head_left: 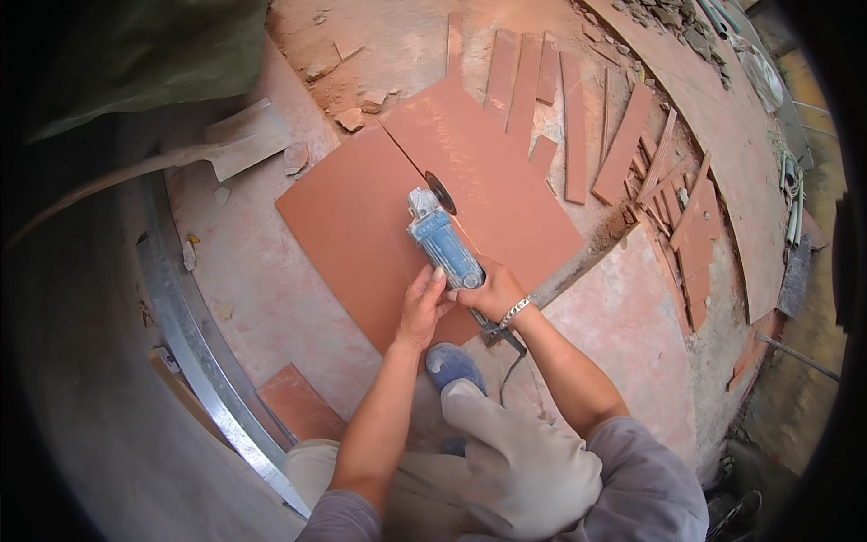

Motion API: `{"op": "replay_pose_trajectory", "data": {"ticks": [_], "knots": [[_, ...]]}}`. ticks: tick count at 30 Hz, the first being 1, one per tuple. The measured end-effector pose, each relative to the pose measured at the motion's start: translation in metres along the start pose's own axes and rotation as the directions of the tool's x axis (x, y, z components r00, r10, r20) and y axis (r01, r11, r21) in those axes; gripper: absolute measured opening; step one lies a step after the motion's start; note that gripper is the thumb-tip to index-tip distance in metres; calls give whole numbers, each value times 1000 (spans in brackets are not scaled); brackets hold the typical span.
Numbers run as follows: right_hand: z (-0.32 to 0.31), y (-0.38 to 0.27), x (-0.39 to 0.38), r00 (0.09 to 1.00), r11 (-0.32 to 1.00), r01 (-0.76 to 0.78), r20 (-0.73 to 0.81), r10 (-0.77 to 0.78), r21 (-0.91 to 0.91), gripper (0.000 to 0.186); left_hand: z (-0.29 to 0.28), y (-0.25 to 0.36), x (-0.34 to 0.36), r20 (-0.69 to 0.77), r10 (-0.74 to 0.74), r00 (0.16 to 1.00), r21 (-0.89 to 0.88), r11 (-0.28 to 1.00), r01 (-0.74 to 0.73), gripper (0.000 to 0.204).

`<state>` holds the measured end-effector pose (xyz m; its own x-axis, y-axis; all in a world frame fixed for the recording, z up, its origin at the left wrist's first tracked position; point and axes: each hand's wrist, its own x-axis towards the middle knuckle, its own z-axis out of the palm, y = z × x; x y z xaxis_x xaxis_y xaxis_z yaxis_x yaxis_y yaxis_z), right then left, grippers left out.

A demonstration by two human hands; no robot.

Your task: The person uses an angle grinder to cut a large reddish-brown tile into smaller pieces on a tiled floor. They reposition the tile and make additional cuts, then briefly inspect a small cut piece before continuing to cut another tile.

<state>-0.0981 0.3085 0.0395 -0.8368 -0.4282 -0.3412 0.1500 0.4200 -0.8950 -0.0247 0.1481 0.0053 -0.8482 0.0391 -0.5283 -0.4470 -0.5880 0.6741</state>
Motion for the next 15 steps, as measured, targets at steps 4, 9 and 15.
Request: {"op": "replay_pose_trajectory", "data": {"ticks": [4,9,15], "knots": [[-12,-3,5,960,884,-273,164,226,380,43,10,13,-7,114,201,973,158,963,-217,73],[-13,-10,19,946,632,-322,224,232,705,38,17,28,-27,172,288,942,559,759,-334,96],[-16,-22,18,946,539,-314,207,250,782,37,29,36,-31,231,392,890,722,545,-427,104]]}}
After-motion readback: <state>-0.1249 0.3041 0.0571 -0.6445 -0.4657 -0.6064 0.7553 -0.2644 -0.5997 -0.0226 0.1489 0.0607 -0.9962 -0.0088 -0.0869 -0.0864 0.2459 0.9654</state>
